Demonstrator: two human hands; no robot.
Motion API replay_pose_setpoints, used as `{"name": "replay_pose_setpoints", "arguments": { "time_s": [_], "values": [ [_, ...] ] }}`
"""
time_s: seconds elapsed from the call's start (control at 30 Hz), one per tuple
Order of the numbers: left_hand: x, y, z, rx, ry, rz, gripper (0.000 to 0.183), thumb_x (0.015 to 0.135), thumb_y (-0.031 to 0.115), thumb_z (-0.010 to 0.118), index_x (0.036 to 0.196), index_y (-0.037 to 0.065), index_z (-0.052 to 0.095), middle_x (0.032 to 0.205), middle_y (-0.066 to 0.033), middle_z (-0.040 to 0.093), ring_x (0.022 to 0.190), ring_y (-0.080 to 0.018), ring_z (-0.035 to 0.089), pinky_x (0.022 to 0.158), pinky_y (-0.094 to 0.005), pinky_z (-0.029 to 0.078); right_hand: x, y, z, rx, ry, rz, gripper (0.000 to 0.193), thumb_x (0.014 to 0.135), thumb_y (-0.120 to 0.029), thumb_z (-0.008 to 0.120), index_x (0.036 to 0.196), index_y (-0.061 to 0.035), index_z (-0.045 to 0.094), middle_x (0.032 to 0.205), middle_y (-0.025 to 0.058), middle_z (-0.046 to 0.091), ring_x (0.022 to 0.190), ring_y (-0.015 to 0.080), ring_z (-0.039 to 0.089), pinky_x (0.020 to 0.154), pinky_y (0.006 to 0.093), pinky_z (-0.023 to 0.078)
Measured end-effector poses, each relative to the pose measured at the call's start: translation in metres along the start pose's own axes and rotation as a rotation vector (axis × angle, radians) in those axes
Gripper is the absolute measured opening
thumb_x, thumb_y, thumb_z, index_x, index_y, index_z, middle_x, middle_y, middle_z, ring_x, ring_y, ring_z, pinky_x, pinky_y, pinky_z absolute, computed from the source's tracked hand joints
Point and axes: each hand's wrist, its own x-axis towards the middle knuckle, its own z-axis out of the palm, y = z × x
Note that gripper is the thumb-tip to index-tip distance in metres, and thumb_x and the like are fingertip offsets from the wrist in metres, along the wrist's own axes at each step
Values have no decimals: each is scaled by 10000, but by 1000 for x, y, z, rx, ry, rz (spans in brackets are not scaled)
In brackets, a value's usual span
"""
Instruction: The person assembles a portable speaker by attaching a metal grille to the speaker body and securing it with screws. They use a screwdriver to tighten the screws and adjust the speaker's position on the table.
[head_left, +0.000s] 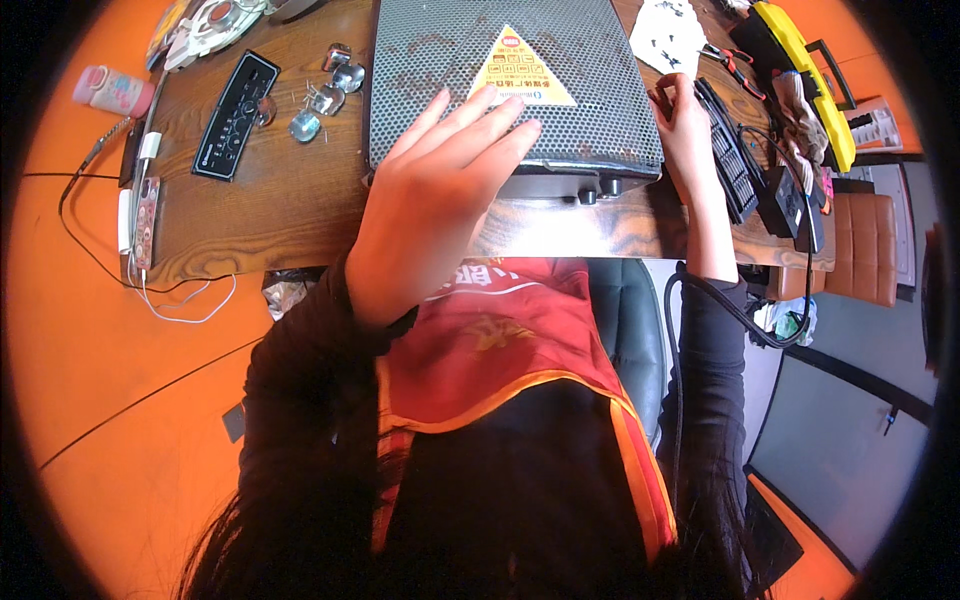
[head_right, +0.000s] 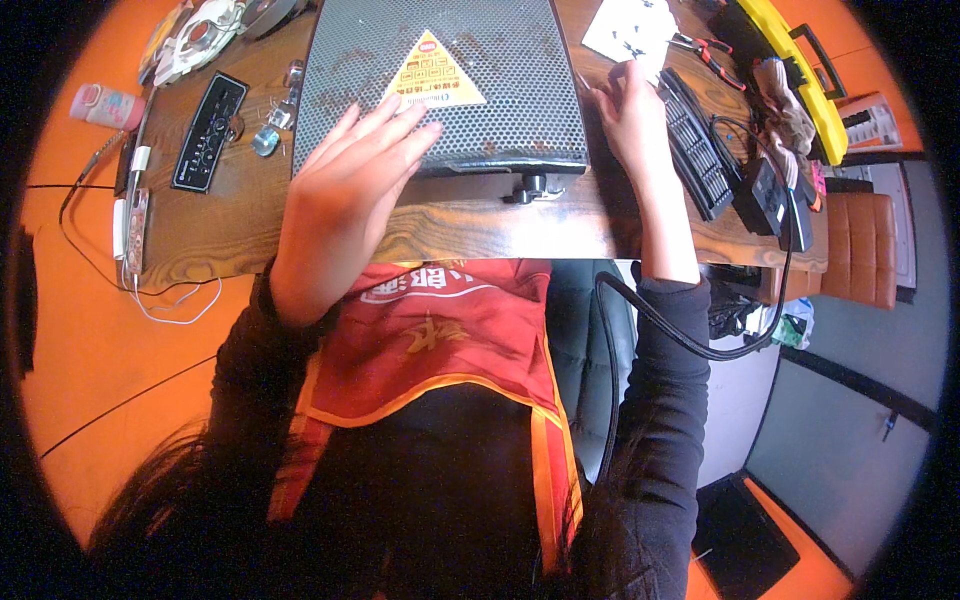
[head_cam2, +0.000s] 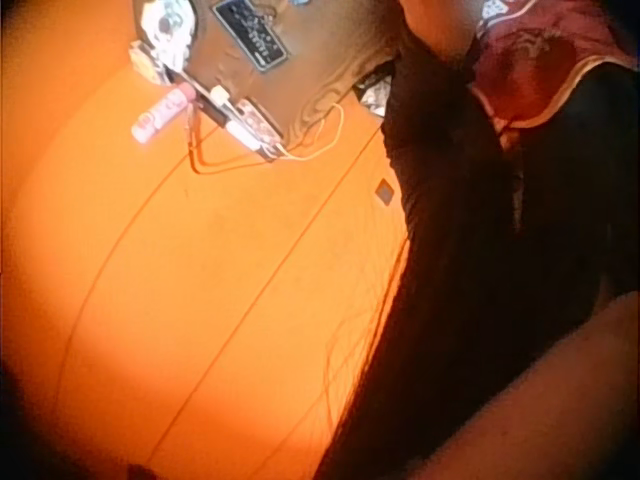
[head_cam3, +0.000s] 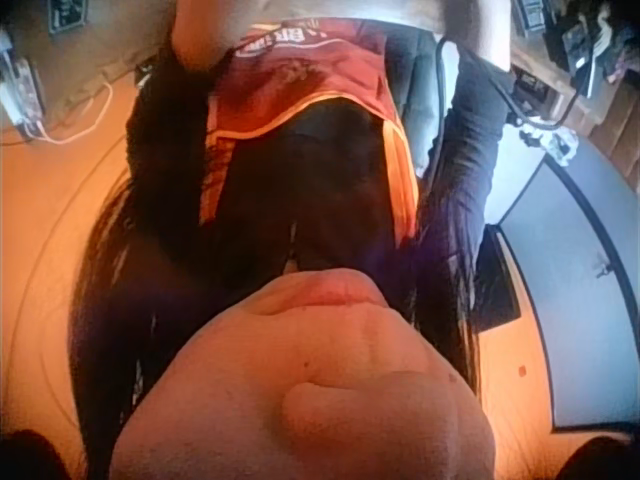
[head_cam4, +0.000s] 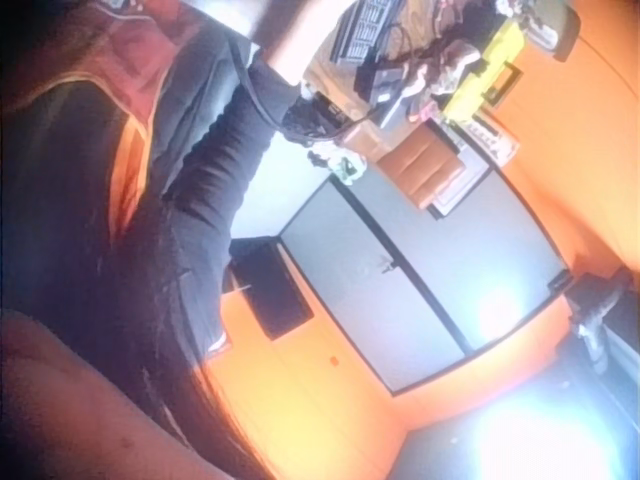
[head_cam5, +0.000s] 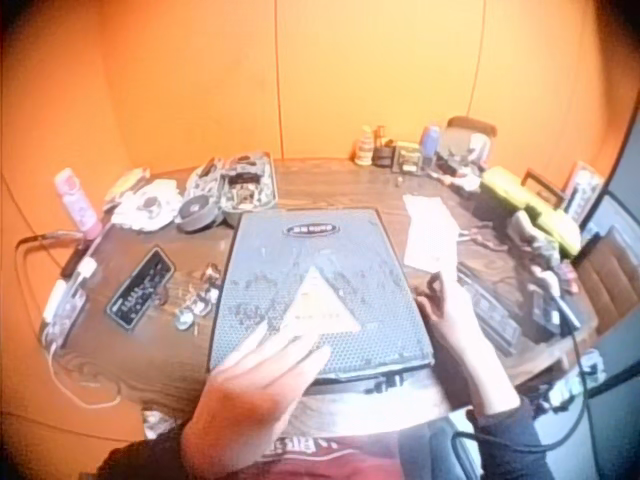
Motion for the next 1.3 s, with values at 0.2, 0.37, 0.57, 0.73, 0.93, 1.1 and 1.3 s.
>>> {"name": "replay_pose_setpoints", "arguments": {
  "time_s": [0.2, 0.37, 0.57, 0.73, 0.93, 1.1, 1.3],
  "values": [
    [1, -5, -5, -73, -25, 38, 314, 776, 50, 486, 1072, -35, 547, 1112, -200, 572, 1093, -319, 528, 983, -434, 374, 6, -37, -18, -124, -1, 57, 242, 873, -222, 560, 991, -12, 588, 935, 177, 600, 869, 305, 594, 772, 370, 474],
    [1, -12, -10, 19, -96, 116, 355, 765, 71, 494, 1097, -52, 517, 1097, -220, 556, 1102, -359, 510, 974, -425, 383, -20, -109, -47, 114, -111, -527, 333, 849, -200, 561, 1171, -121, 584, 1218, 116, 548, 1169, 302, 486, 978, 392, 380],
    [1, -2, -8, 118, -88, 101, 359, 760, 72, 500, 1093, -60, 527, 1102, -174, 559, 1123, -293, 511, 970, -385, 395, -34, -132, -31, -167, -204, -527, 358, 872, -148, 512, 1221, -206, 567, 1328, 26, 477, 1259, 291, 399, 1056, 460, 263],
    [-3, 6, -7, 169, -49, 62, 355, 772, 76, 499, 1099, -57, 534, 1118, -168, 566, 1106, -281, 529, 966, -376, 405, -39, -132, -31, -289, -193, -541, 412, 873, -279, 534, 1283, -263, 488, 1333, 4, 467, 1259, 267, 392, 1033, 528, 270],
    [-7, 8, -4, 176, -48, 51, 368, 777, 52, 485, 1126, -58, 527, 1156, -191, 559, 1111, -294, 530, 981, -383, 393, -46, -100, -46, 145, -126, -474, 403, 889, -161, 502, 1290, -134, 482, 1316, 71, 486, 1237, 242, 436, 1037, 457, 291],
    [-7, 4, 0, 133, -18, 57, 357, 772, 12, 488, 1120, -56, 537, 1147, -203, 563, 1111, -316, 528, 977, -401, 395, -42, -30, -83, 180, 10, 184, 192, 844, -3, 538, 987, -43, 660, 957, 118, 660, 907, 184, 630, 782, 284, 484],
    [-9, 6, 3, 53, 22, -6, 376, 772, -4, 480, 1140, -43, 546, 1161, -204, 561, 1118, -316, 530, 984, -410, 389, -63, -14, -54, -360, -43, -143, 174, 759, -18, 615, 928, -57, 633, 755, 120, 582, 688, 261, 612, 627, 333, 491]
  ]
}}
